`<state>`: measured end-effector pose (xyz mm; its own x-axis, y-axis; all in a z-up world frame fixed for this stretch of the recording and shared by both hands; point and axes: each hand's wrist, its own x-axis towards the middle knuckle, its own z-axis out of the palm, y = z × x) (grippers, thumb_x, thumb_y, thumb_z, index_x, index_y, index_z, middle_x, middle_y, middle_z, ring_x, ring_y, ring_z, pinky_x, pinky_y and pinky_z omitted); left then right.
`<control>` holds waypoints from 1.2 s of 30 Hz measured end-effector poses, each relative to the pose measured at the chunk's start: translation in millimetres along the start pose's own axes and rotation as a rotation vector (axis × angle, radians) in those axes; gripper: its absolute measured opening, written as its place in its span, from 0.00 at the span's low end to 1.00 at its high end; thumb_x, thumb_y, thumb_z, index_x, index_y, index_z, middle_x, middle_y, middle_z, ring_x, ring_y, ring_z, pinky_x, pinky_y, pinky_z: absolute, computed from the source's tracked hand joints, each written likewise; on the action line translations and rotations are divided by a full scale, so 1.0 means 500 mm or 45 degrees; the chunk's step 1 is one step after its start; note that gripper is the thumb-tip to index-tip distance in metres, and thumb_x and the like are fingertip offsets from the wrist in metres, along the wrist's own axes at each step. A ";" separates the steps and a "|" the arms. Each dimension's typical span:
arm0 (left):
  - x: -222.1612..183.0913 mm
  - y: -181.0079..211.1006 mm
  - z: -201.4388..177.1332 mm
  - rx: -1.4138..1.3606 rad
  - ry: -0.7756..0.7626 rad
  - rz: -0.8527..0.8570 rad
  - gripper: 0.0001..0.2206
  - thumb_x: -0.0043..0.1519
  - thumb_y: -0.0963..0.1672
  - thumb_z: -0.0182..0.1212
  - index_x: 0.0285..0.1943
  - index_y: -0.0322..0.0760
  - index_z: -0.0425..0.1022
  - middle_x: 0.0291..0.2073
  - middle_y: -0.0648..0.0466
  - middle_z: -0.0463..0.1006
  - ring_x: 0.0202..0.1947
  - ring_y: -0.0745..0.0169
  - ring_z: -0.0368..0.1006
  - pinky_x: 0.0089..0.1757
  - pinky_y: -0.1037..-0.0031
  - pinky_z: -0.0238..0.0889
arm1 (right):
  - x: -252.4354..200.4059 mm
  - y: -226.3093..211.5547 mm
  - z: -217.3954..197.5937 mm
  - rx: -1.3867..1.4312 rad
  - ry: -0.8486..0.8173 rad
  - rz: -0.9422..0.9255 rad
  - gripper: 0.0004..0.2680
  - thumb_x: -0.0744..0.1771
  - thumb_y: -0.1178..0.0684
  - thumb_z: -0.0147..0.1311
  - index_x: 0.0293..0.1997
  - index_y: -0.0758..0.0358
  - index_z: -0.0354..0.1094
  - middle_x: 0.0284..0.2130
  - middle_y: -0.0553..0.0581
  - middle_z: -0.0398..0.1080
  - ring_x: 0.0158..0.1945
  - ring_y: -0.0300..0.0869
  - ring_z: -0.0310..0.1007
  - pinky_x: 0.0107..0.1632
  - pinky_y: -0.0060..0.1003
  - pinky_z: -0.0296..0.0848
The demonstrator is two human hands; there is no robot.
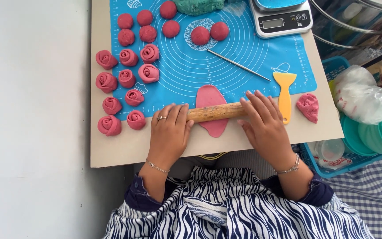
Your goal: Flattening and rolling out small pieces of pink dough on a silicone mat using a rolling pin to create decorative shapes.
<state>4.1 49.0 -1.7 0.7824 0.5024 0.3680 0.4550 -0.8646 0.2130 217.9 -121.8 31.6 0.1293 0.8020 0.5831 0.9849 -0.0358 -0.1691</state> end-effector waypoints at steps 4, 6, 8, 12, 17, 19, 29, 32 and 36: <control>-0.026 0.018 -0.018 0.034 0.120 0.051 0.18 0.70 0.49 0.46 0.65 0.41 0.70 0.51 0.52 0.74 0.57 0.52 0.67 0.56 0.58 0.55 | -0.009 0.030 0.019 -0.124 -0.176 0.072 0.18 0.69 0.47 0.55 0.68 0.59 0.66 0.60 0.63 0.70 0.70 0.56 0.61 0.74 0.55 0.48; -0.043 0.022 -0.014 -0.032 0.171 0.049 0.16 0.68 0.47 0.52 0.62 0.42 0.71 0.52 0.53 0.73 0.57 0.52 0.66 0.56 0.58 0.55 | -0.016 0.036 0.026 -0.165 -0.184 0.062 0.17 0.69 0.45 0.56 0.66 0.55 0.68 0.53 0.58 0.72 0.66 0.51 0.65 0.75 0.53 0.50; -0.056 0.030 -0.017 -0.076 0.182 0.055 0.15 0.67 0.45 0.53 0.62 0.42 0.72 0.52 0.53 0.73 0.57 0.51 0.66 0.56 0.58 0.55 | -0.031 0.042 0.033 -0.193 -0.184 0.045 0.18 0.68 0.44 0.57 0.65 0.53 0.69 0.50 0.56 0.70 0.63 0.51 0.66 0.73 0.52 0.55; -0.078 0.038 -0.017 -0.132 0.215 0.088 0.14 0.64 0.42 0.58 0.60 0.45 0.74 0.51 0.55 0.73 0.57 0.52 0.66 0.56 0.57 0.56 | -0.050 0.040 0.031 -0.059 -0.261 0.029 0.16 0.67 0.47 0.58 0.60 0.55 0.69 0.47 0.55 0.70 0.62 0.51 0.68 0.69 0.49 0.64; -0.065 0.068 -0.042 -0.120 0.447 0.129 0.14 0.62 0.40 0.61 0.56 0.42 0.77 0.50 0.52 0.74 0.57 0.49 0.67 0.54 0.57 0.59 | -0.091 0.041 0.047 -0.101 -0.023 0.040 0.15 0.66 0.46 0.59 0.56 0.58 0.69 0.45 0.55 0.73 0.54 0.51 0.72 0.60 0.47 0.70; -0.059 0.082 -0.044 -0.085 0.549 0.116 0.14 0.61 0.40 0.62 0.56 0.42 0.77 0.51 0.51 0.74 0.59 0.47 0.66 0.54 0.55 0.59 | -0.086 0.036 0.037 -0.098 0.051 0.089 0.16 0.66 0.44 0.59 0.56 0.59 0.70 0.45 0.54 0.73 0.52 0.51 0.73 0.58 0.46 0.71; -0.017 0.119 0.014 -0.247 0.058 0.186 0.25 0.70 0.51 0.42 0.73 0.34 0.60 0.73 0.39 0.57 0.74 0.36 0.46 0.64 0.40 0.34 | -0.090 0.042 0.052 -0.194 0.340 0.432 0.16 0.66 0.52 0.66 0.56 0.73 0.72 0.40 0.67 0.71 0.44 0.60 0.73 0.50 0.50 0.72; -0.017 0.115 0.019 -0.197 -0.091 0.190 0.28 0.69 0.54 0.41 0.74 0.36 0.59 0.73 0.39 0.57 0.74 0.35 0.45 0.64 0.36 0.30 | -0.093 0.040 0.056 -0.215 0.320 0.467 0.16 0.66 0.53 0.66 0.56 0.72 0.72 0.40 0.67 0.71 0.44 0.60 0.73 0.49 0.51 0.71; -0.017 0.115 0.014 -0.182 -0.131 0.216 0.30 0.68 0.56 0.42 0.74 0.33 0.58 0.73 0.37 0.56 0.75 0.35 0.44 0.64 0.35 0.30 | -0.090 0.037 0.057 -0.263 0.280 0.496 0.15 0.66 0.53 0.66 0.55 0.71 0.73 0.40 0.66 0.72 0.44 0.58 0.73 0.49 0.50 0.71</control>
<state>26.4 -5.0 1.3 0.8849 0.3413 0.3170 0.2545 -0.9243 0.2845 227.2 -141.7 -20.5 0.4918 0.5615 0.6655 0.8579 -0.4432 -0.2600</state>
